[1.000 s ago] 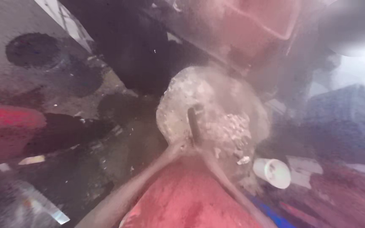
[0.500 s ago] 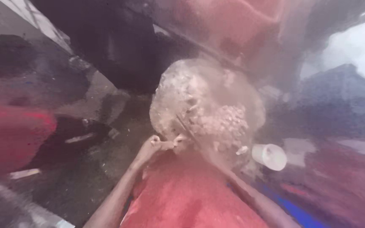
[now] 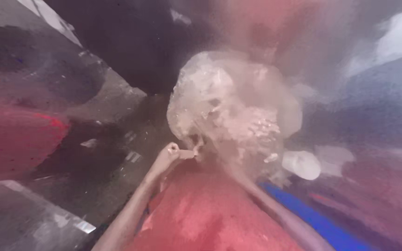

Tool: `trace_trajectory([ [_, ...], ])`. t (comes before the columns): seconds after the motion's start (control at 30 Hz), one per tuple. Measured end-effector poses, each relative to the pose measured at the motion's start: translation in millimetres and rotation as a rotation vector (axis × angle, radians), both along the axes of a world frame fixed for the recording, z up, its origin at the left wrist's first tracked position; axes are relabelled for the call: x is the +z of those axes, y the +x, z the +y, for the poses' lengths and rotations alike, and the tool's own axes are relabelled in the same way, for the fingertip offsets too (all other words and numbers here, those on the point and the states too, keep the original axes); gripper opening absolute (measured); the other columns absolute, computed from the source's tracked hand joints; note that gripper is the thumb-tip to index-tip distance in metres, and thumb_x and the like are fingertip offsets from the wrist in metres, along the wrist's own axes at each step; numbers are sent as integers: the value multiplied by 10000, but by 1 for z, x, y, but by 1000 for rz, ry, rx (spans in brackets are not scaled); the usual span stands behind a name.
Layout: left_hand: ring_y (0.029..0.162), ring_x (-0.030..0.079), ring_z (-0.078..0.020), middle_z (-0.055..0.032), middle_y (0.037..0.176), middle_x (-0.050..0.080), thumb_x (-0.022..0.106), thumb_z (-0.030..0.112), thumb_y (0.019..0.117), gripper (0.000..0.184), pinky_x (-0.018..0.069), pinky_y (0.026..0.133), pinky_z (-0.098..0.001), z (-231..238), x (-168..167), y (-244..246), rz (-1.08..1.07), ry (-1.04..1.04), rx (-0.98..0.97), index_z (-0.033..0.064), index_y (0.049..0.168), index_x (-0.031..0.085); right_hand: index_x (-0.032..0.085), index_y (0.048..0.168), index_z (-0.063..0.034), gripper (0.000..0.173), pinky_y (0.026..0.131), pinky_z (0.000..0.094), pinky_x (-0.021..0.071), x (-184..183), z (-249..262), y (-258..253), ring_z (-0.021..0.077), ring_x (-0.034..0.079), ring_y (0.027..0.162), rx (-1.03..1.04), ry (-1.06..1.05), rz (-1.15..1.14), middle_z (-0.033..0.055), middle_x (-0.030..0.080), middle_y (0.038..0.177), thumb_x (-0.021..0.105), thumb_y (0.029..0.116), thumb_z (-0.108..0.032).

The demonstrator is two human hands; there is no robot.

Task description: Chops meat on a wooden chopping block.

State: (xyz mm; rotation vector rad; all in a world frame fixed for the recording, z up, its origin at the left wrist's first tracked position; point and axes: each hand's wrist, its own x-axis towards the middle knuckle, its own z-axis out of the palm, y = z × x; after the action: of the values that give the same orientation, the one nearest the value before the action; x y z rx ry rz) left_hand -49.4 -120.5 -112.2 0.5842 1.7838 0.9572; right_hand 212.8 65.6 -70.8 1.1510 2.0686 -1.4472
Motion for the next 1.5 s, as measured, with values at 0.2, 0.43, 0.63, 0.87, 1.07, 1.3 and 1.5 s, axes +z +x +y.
trace_trajectory([
  [0.2, 925, 636, -115, -79, 1047, 658, 660, 105, 942, 276, 549, 832, -310, -1, -5, 1, 39, -10, 122, 8, 1192, 592, 661, 1251, -69, 417, 894, 417, 547, 41, 1, -17, 190, 670, 935, 99, -29, 94, 112, 700, 1040, 525, 1055, -410],
  [0.43, 842, 629, -82, -18, 962, 644, 630, 81, 952, 174, 554, 771, -271, 1, -8, 21, -144, 147, 209, 35, 1110, 575, 659, 1292, -6, 494, 1040, 521, 491, 2, 2, 8, 319, 668, 1122, 66, -18, 18, 211, 699, 1176, 511, 1064, -419],
  [0.63, 857, 644, -110, -65, 994, 653, 635, 85, 941, 238, 568, 771, -300, 9, -21, 54, -77, 83, 234, 10, 1161, 583, 671, 1212, -40, 375, 837, 342, 540, 37, -2, -7, 130, 637, 847, 50, -94, 103, 86, 686, 971, 547, 1055, -357],
  [0.87, 886, 641, -115, -51, 1078, 648, 703, 172, 938, 233, 562, 749, -281, 19, 5, 51, -11, 185, 189, 67, 1112, 588, 663, 1264, 13, 488, 1017, 503, 504, 4, -3, 17, 291, 668, 1097, -38, -25, 50, 208, 698, 1153, 510, 1064, -405],
  [1.07, 1097, 652, -221, -142, 1234, 647, 668, 388, 976, 389, 546, 975, -399, 38, -22, 57, 355, -76, -98, 61, 1185, 677, 673, 1143, -40, 338, 691, 297, 542, 34, -7, 1, 84, 598, 700, -205, -54, 219, 28, 641, 823, 568, 1032, -341],
  [1.3, 993, 677, -166, -100, 1147, 684, 663, 384, 982, 342, 568, 912, -360, 38, -23, 61, 386, -79, -50, 90, 1156, 688, 677, 1219, -67, 524, 886, 458, 550, 4, 0, 13, 222, 675, 931, 31, -37, -6, 125, 700, 1017, 488, 1045, -523],
  [1.5, 987, 675, -176, -101, 1141, 682, 719, 331, 948, 321, 571, 905, -378, 42, -22, 65, 314, -75, 12, 72, 1135, 692, 685, 1142, -38, 321, 757, 265, 537, 41, -9, -3, 63, 611, 774, -35, -114, 214, 32, 664, 881, 573, 1037, -321],
])
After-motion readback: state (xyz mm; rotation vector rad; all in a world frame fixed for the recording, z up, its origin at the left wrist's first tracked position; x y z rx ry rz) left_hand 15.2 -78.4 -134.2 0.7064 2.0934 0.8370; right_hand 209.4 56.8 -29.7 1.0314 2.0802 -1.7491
